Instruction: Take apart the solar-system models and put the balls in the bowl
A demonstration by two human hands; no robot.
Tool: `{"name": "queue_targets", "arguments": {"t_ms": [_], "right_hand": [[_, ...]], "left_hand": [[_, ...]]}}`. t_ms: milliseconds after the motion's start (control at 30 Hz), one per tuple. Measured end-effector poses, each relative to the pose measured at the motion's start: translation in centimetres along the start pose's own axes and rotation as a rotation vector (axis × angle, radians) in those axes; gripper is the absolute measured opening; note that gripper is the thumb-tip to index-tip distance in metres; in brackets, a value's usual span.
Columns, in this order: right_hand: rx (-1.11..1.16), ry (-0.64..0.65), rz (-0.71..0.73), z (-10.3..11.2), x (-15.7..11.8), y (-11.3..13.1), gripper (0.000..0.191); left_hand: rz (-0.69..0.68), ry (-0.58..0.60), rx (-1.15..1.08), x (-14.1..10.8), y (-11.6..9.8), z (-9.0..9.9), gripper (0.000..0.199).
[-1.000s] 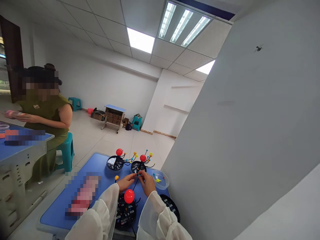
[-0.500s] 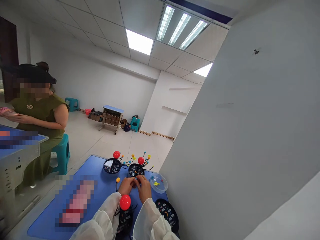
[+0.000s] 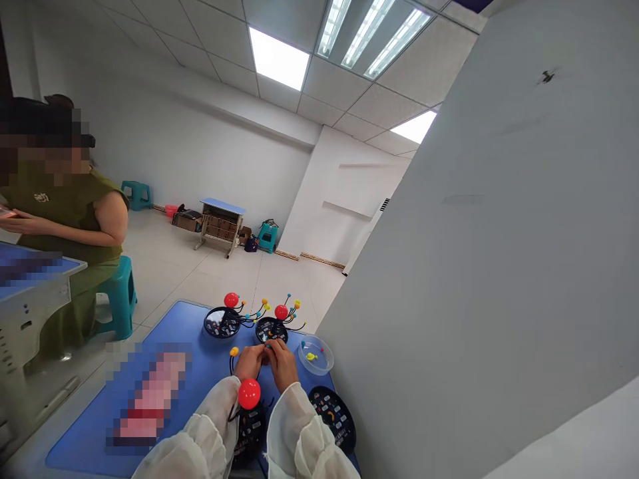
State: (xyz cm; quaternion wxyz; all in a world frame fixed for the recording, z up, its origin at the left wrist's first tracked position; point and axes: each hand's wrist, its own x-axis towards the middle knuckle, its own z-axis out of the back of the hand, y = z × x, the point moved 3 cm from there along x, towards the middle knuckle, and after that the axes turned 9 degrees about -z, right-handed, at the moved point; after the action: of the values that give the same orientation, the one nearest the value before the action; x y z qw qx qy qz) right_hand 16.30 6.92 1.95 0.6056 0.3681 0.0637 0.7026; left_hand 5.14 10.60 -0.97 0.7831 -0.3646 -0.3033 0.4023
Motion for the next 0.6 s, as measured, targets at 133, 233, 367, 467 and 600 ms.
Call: {"name": "queue_targets", "arguments": {"t_ms": [133,233,367,467,600], "right_hand": [[0.003,-0.005,0.008,-0.10,0.11,0.20,0.031],[-0.014,0.018,0.028,-0.01,0.27,0.22,0.028],[-0.044,0.013,0.024,0.15,0.28,0.18,0.028],[-0.059,-0.039,-0.008,0.04,0.01,0.17,0.031],[-0.073,-0.065,-0.016,-0.12,-0.28,0.17,0.034]], "left_hand": [[0.012,-0.004,0.011,-0.07,-0.06,0.12,0.025],[0.011,0.002,0.018,-0.06,-0.09,0.16,0.023],[0.003,0.006,0.017,-0.05,-0.30,0.09,0.023],[0.001,0.011,0.009,-0.07,-0.55,0.00,0.024],[0.009,0.018,0.013,-0.16,-0.71,0.00,0.023]]}}
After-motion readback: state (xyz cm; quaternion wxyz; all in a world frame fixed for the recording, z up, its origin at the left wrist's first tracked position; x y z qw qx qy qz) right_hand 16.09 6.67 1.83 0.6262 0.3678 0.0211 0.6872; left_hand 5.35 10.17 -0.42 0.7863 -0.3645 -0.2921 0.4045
